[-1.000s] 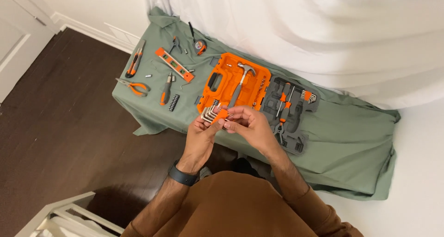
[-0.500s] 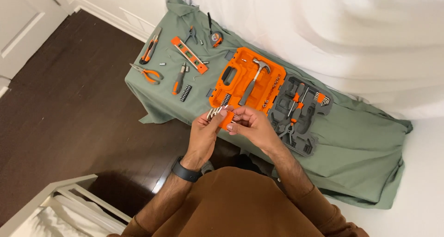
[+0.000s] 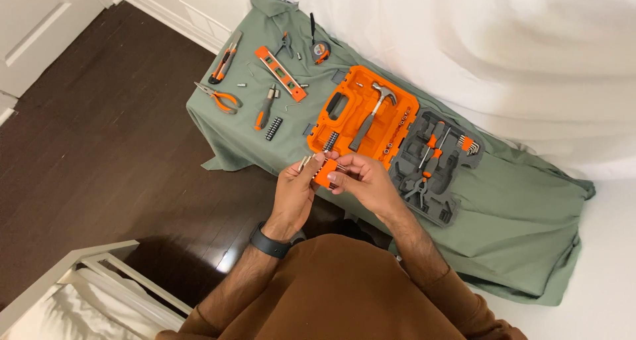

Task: The person organizes tools by placing hex keys into an orange plastic holder, then puts the holder into a toolbox. They pick up a spirit level and place it into the toolbox as well. The person also picks up a small black object from the floor and places it into the toolbox.

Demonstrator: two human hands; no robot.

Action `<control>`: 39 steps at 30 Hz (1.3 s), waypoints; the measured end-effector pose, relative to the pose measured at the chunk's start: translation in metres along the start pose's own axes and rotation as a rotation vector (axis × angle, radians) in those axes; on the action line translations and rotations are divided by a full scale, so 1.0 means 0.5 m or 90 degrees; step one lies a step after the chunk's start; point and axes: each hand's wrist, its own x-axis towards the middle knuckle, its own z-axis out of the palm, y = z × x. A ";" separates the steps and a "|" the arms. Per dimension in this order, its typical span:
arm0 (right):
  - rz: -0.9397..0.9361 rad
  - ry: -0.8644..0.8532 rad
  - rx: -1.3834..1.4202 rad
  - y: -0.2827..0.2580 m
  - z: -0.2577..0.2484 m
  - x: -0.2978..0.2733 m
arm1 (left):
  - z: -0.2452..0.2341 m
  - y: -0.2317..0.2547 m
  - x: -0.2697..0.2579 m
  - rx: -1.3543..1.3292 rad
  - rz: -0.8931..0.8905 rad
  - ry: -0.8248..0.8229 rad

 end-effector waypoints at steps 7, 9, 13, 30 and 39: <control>-0.016 0.009 0.003 -0.004 -0.003 -0.015 | 0.001 0.002 -0.012 -0.023 -0.028 -0.033; -0.016 0.014 0.007 -0.002 -0.003 -0.019 | 0.002 0.001 -0.015 -0.026 -0.032 -0.040; -0.018 0.011 0.018 0.008 -0.009 -0.021 | -0.015 -0.023 -0.008 -0.022 -0.035 -0.053; -0.115 -0.015 0.139 0.008 -0.024 -0.008 | -0.013 -0.035 -0.024 0.182 0.294 -0.357; -0.099 0.003 0.122 0.004 -0.028 -0.014 | 0.018 -0.029 -0.031 0.200 0.299 -0.305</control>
